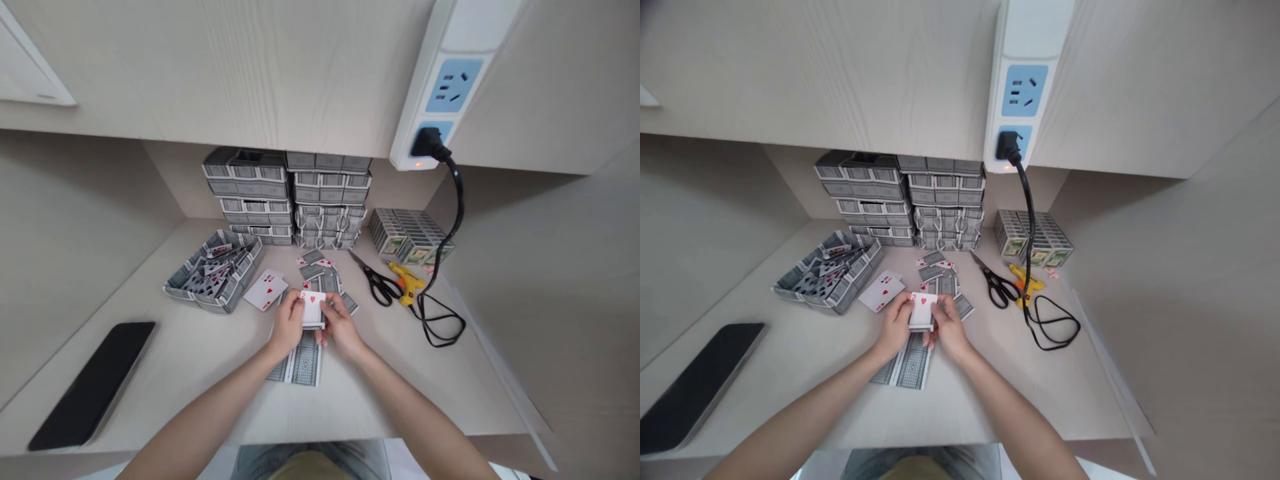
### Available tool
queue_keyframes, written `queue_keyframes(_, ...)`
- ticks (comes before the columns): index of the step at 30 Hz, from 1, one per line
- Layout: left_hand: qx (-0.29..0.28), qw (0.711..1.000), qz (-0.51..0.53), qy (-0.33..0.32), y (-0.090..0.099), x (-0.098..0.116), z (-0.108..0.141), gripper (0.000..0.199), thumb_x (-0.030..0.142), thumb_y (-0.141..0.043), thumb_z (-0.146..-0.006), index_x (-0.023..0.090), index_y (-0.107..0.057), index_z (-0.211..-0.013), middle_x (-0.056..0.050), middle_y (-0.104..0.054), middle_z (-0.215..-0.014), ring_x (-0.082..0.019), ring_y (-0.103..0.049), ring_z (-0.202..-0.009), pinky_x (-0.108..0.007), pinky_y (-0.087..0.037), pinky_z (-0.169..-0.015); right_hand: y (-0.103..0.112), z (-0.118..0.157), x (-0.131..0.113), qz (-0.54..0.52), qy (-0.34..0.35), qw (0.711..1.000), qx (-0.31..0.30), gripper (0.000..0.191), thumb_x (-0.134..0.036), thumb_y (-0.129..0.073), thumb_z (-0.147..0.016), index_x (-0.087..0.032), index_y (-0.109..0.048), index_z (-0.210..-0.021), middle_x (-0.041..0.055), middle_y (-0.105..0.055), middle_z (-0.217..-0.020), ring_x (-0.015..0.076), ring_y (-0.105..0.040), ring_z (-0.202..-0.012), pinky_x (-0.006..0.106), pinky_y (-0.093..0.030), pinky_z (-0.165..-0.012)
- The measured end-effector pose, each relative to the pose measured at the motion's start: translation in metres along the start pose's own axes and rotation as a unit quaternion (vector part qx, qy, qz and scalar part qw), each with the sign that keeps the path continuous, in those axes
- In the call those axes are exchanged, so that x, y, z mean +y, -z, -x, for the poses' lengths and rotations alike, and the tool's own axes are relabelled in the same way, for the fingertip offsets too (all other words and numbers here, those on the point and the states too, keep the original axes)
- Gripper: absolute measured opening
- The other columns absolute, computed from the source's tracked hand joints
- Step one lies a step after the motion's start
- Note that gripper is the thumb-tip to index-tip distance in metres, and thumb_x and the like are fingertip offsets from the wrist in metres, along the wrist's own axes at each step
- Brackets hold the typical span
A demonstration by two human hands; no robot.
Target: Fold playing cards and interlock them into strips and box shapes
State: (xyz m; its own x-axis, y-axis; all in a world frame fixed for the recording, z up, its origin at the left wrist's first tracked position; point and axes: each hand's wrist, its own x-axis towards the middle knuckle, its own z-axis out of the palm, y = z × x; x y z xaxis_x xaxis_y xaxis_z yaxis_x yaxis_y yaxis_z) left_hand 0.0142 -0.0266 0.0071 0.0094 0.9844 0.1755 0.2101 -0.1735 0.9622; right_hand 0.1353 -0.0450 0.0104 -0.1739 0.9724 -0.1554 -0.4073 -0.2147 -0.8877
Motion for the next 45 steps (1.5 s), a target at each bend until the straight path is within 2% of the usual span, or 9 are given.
queue_keyframes(5,-0.003,1.000,0.011,0.018,-0.001,0.000,0.000,0.010,0.023,-0.038,-0.077,0.019,-0.044,-0.070,0.004,-0.046,-0.060,-0.011,-0.044,-0.056,-0.021,-0.036,-0.052,-0.001,0.001,-0.001,-0.009,-0.009,1.000,-0.001,0.027,-0.041,-0.051,-0.077,-0.024,-0.035,-0.091,-0.0109,-0.050,-0.043,0.0098,-0.044,-0.026,0.015,-0.029,-0.023)
queue_keyframes(11,0.007,0.997,0.069,0.044,-0.003,0.003,0.000,0.010,0.026,-0.040,-0.077,0.020,-0.045,-0.083,0.004,-0.049,-0.066,-0.011,-0.046,-0.057,-0.023,-0.039,-0.054,0.001,0.000,0.000,-0.004,0.009,1.000,-0.010,0.027,-0.042,-0.052,-0.078,-0.025,-0.036,-0.092,-0.0108,-0.050,-0.043,0.0097,-0.044,-0.026,0.015,-0.030,-0.023)
queue_keyframes(24,0.002,0.997,0.079,0.023,-0.002,0.007,0.001,0.007,0.024,-0.041,-0.077,0.019,-0.044,-0.074,0.004,-0.048,-0.063,-0.011,-0.046,-0.056,-0.023,-0.038,-0.054,0.001,0.001,-0.001,0.014,0.028,0.999,-0.022,0.023,-0.040,-0.050,-0.079,-0.023,-0.041,-0.091,-0.0102,-0.050,-0.040,0.0108,-0.045,-0.027,0.017,-0.031,-0.024)
queue_keyframes(32,-0.009,0.992,0.116,0.041,-0.002,0.008,0.003,0.009,0.025,-0.039,-0.076,0.020,-0.045,-0.072,0.004,-0.049,-0.061,-0.012,-0.046,-0.053,-0.023,-0.038,-0.051,-0.001,0.004,-0.002,0.007,0.032,0.999,-0.005,0.019,-0.038,-0.051,-0.078,-0.023,-0.042,-0.086,-0.0095,-0.050,-0.037,0.0129,-0.046,-0.026,0.018,-0.031,-0.023)
queue_keyframes(37,-0.004,0.994,0.104,0.040,-0.001,0.010,0.001,0.010,0.024,-0.039,-0.075,0.021,-0.046,-0.069,0.003,-0.049,-0.062,-0.013,-0.047,-0.056,-0.024,-0.038,-0.052,0.000,0.007,-0.009,-0.020,0.012,0.999,-0.045,0.017,-0.033,-0.048,-0.078,-0.023,-0.041,-0.089,-0.0073,-0.053,-0.040,0.0142,-0.050,-0.030,0.020,-0.036,-0.026)
queue_keyframes(40,0.004,0.995,0.093,0.031,0.001,0.011,-0.001,0.010,0.025,-0.040,-0.074,0.020,-0.046,-0.068,0.003,-0.048,-0.062,-0.013,-0.046,-0.058,-0.023,-0.038,-0.052,0.002,0.008,-0.015,-0.045,-0.019,0.995,-0.082,0.026,-0.033,-0.047,-0.077,-0.023,-0.039,-0.099,-0.0059,-0.057,-0.048,0.0152,-0.054,-0.035,0.023,-0.042,-0.031)
queue_keyframes(43,-0.003,0.997,0.077,0.017,0.001,0.010,-0.001,0.011,0.024,-0.040,-0.074,0.019,-0.048,-0.068,0.002,-0.049,-0.063,-0.012,-0.047,-0.058,-0.023,-0.038,-0.052,0.004,0.006,-0.020,-0.060,-0.070,0.992,-0.087,0.028,-0.042,-0.043,-0.079,-0.022,-0.040,-0.098,-0.0033,-0.060,-0.056,0.0145,-0.056,-0.037,0.022,-0.042,-0.032)
queue_keyframes(45,-0.019,0.997,0.070,0.009,0.000,0.009,0.001,0.011,0.023,-0.040,-0.074,0.018,-0.049,-0.068,0.002,-0.050,-0.062,-0.011,-0.047,-0.056,-0.022,-0.038,-0.050,0.005,0.004,-0.021,-0.050,-0.123,0.987,-0.094,0.037,-0.052,-0.036,-0.082,-0.018,-0.046,-0.091,-0.0011,-0.058,-0.053,0.0133,-0.054,-0.036,0.020,-0.038,-0.030)
